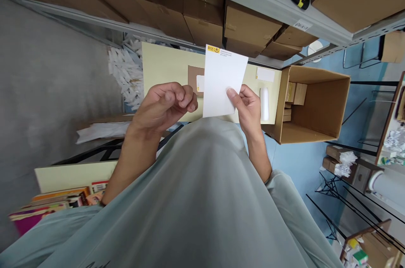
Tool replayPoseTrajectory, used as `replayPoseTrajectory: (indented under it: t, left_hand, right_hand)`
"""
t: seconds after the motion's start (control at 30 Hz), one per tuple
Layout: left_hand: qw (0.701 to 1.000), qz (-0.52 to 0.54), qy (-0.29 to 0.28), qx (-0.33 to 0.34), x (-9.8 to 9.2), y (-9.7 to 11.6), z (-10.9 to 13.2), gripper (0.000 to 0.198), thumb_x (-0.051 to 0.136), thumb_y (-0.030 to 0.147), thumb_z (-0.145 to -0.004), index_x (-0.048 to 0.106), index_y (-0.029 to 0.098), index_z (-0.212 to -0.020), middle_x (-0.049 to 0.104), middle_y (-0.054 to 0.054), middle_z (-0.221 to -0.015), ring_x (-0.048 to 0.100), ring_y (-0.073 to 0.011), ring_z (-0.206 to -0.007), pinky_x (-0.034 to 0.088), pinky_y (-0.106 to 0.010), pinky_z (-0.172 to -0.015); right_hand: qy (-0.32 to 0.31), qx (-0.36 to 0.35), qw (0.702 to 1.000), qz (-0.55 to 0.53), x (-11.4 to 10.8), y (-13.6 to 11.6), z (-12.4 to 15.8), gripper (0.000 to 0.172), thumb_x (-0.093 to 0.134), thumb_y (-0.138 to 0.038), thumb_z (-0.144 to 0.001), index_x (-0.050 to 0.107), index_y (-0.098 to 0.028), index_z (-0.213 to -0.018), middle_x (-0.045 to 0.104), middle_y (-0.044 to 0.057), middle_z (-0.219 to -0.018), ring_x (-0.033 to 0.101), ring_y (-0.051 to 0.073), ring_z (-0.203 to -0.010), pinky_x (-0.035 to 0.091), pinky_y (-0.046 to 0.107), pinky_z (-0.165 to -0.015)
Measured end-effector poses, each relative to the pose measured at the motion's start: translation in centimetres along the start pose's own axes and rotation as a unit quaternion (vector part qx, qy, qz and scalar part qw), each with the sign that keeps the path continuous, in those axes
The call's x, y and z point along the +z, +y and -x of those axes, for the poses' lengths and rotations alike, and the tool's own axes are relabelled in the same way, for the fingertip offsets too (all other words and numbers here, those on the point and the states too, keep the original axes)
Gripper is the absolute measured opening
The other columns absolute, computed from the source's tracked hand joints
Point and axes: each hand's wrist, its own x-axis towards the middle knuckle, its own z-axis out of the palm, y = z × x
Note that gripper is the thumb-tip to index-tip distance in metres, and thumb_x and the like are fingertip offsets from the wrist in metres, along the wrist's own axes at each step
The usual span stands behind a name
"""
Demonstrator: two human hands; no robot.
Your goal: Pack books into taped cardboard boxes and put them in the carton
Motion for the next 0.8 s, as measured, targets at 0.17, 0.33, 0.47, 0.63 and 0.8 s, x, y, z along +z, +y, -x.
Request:
replayPoseTrajectory:
  t: [0.17, 0.33, 0.47, 0.63, 0.8]
  left_hand:
    - [1.0, 0.008, 0.008, -0.004, -0.06, -0.01, 0.07, 0.061, 0.096, 0.074, -0.076, 0.066, 0.022, -0.072, 0.063, -0.006, -0.075, 0.071, -0.0233, -0.072, 0.061, -0.038, -0.066]
    - [0.999, 0.042, 0.004, -0.006, 0.08, 0.11, 0.0, 0.056, 0.099, 0.066, -0.077, 0.067, 0.02, -0.074, 0.064, -0.004, -0.075, 0.07, -0.0197, -0.069, 0.061, -0.034, -0.066]
    - [0.999, 0.047, -0.004, 0.0, 0.2, 0.2, -0.07, 0.054, 0.099, 0.063, -0.078, 0.069, 0.019, -0.075, 0.065, -0.004, -0.076, 0.069, -0.0186, -0.068, 0.061, -0.033, -0.066]
    - [1.0, 0.027, -0.008, 0.007, 0.08, 0.07, -0.1, 0.052, 0.097, 0.064, -0.08, 0.069, 0.02, -0.076, 0.067, -0.004, -0.078, 0.07, -0.0189, -0.068, 0.062, -0.034, -0.066]
    - [1.0, 0.006, -0.005, 0.007, -0.02, 0.0, -0.1, 0.051, 0.095, 0.065, -0.081, 0.07, 0.021, -0.079, 0.069, -0.006, -0.08, 0.07, -0.0197, -0.069, 0.062, -0.035, -0.066]
  right_hand:
    - [-0.002, -0.006, 1.0, -0.002, -0.01, 0.09, -0.12, 0.051, 0.085, -0.078, -0.087, 0.076, -0.03, -0.1, 0.076, 0.001, -0.094, 0.075, 0.023, -0.099, 0.065, 0.037, -0.084]
    - [-0.008, -0.023, 1.0, -0.002, -0.08, 0.28, -0.19, 0.05, 0.084, -0.078, -0.088, 0.076, -0.03, -0.098, 0.076, 0.0, -0.093, 0.075, 0.023, -0.098, 0.064, 0.037, -0.085]
    - [-0.006, -0.02, 1.0, 0.001, -0.15, 0.44, -0.27, 0.049, 0.084, -0.076, -0.089, 0.076, -0.029, -0.099, 0.076, 0.0, -0.093, 0.076, 0.023, -0.098, 0.065, 0.037, -0.085]
    - [-0.003, -0.018, 1.0, 0.003, -0.2, 0.46, -0.3, 0.048, 0.084, -0.077, -0.09, 0.077, -0.03, -0.1, 0.076, 0.0, -0.092, 0.076, 0.023, -0.096, 0.065, 0.038, -0.086]
    - [-0.014, -0.043, 0.999, 0.013, -0.29, 0.65, -0.35, 0.05, 0.08, -0.079, -0.092, 0.076, -0.03, -0.101, 0.076, 0.0, -0.094, 0.075, 0.022, -0.095, 0.066, 0.038, -0.086]
